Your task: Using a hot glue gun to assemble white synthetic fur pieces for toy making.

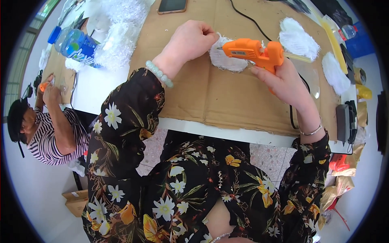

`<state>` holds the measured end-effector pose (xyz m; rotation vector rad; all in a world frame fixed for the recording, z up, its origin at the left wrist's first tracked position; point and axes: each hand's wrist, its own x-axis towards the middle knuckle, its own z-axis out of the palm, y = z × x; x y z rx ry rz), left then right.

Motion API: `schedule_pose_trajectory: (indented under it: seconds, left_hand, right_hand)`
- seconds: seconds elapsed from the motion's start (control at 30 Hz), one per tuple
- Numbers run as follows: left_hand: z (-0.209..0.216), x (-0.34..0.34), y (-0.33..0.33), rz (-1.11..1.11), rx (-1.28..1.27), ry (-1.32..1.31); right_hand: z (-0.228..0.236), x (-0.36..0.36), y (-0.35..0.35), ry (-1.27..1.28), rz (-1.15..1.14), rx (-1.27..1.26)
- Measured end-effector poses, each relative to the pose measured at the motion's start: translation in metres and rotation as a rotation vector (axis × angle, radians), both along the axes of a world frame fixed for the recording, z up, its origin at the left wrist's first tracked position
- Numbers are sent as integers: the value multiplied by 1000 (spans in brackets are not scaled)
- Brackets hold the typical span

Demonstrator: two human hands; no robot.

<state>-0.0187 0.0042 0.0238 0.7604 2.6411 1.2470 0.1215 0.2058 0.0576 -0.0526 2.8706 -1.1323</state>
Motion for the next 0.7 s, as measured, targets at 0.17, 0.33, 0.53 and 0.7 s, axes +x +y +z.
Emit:
schedule_pose_trajectory:
  seconds: [0.17, 0.33, 0.53, 0.7]
  left_hand:
    - [-8, -6, 0, -60, -55, 54]
    - [-12, 0, 0, -267, -122, 315]
    - [-18, 12, -10, -345, -97, 662]
    - [-16, 9, -4, -305, -72, 600]
  right_hand:
    - [-1, 2, 0, 47, 35, 38]
    - [9, 19, 14, -95, -102, -41]
    - [-6, 41, 43, 49, -147, -294]
    - [-8, 45, 44, 34, -175, -324]
